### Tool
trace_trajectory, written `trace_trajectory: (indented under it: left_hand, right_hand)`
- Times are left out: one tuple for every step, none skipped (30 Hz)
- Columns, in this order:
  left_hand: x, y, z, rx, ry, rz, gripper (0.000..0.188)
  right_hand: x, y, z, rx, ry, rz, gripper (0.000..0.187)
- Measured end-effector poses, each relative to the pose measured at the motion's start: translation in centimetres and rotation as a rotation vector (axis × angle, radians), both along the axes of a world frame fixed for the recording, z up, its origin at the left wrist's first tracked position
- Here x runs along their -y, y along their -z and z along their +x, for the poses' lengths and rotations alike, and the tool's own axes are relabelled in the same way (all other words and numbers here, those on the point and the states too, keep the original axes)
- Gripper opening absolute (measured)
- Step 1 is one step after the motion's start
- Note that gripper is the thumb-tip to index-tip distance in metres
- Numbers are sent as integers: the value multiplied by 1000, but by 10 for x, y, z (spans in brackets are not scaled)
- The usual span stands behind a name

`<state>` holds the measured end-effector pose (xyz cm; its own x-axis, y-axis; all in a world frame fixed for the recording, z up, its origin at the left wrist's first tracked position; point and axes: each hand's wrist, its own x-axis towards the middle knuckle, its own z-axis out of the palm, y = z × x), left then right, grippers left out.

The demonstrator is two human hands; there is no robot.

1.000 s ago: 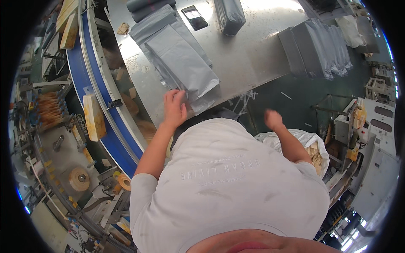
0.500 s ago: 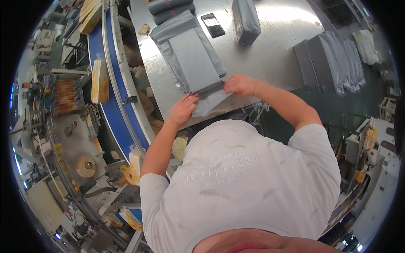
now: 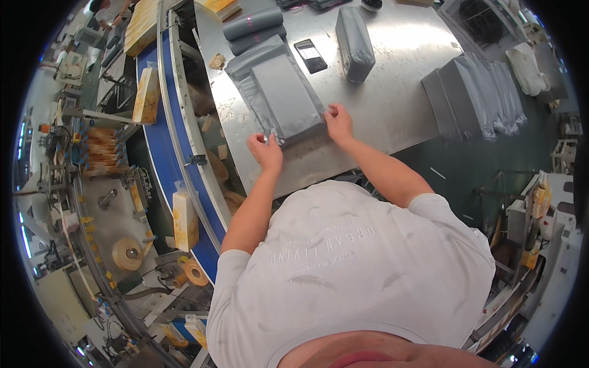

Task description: The person repeatedly picks up rectangular boxes from a conveyor belt, places them into grey poly mailers on a metal table, folds the mailers closed, and stacks them. The process is continuous and repetitive.

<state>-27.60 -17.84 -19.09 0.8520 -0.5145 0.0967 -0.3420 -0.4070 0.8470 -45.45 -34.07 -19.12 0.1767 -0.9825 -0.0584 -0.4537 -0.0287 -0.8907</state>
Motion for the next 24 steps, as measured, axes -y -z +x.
trace_trajectory:
  left_hand:
    - [-5,-4,1,51,109,-30,32]
    - [3,-14,1,103,229,-70,42]
    - [8,-23,-8,-42,284,-12,51]
    - [15,-31,-21,-187,341,48,61]
    - [14,-36,-27,-329,384,116,70]
    - [12,-25,-23,-322,392,71,75]
    - [8,-14,-17,-314,402,25,80]
    - [9,-5,-14,-314,428,-25,85]
    - [7,-9,-13,-366,527,-66,84]
    - [2,-13,-14,-335,610,-76,83]
    - [-5,-17,-17,-304,690,-88,83]
    - [-7,-22,-21,-274,777,-101,82]
    - [-5,-34,-25,-151,888,-58,78]
    - [0,-51,-27,-23,995,-20,74]
    - [1,-60,-27,113,1081,18,70]
    - [-6,-58,-26,31,1055,28,64]
    - [-13,-52,-26,-52,1019,38,57]
    - [-18,-45,-26,-132,977,43,51]
    - [-25,-38,-23,-192,951,67,46]
    - [-32,-31,-19,-256,934,94,42]
    - [-40,-25,-13,-319,906,129,37]
    - [-42,-23,-9,-298,904,135,36]
    - [-48,-21,-4,-275,894,146,34]
    - [-55,-20,-2,-254,880,157,32]
  right_hand:
    - [-5,-2,1,-19,-78,-159,34]
    - [-3,5,-2,-43,-144,-327,39]
    - [-8,7,-3,-72,-224,-485,44]
    - [-12,8,-2,-29,-253,-260,48]
    - [-24,1,7,23,-289,-28,53]
    - [-27,-11,17,83,-324,190,57]
    - [-28,-23,24,118,-272,305,61]
    - [-22,-32,24,148,-206,414,65]
    - [-14,-39,16,172,-129,524,69]
    - [-5,-46,5,243,-132,653,70]
    - [3,-68,-8,318,-137,780,71]
    - [9,-81,-22,398,-135,904,73]
    - [13,-76,-44,452,-150,808,72]
    - [16,-60,-76,501,-164,708,72]
    - [19,-50,-106,543,-196,613,72]
    - [19,-46,-140,427,-189,478,70]
    - [19,-46,-176,308,-190,345,69]
    - [19,-60,-208,112,-112,186,69]
    - [19,-76,-241,-82,-31,27,68]
    - [25,-72,-276,-64,26,-110,67]
    - [33,-83,-296,-227,121,-152,67]
    - [46,-82,-322,-407,148,-289,67]
    - [59,-89,-332,-619,223,-324,66]
    - [69,-95,-336,-832,293,-361,65]
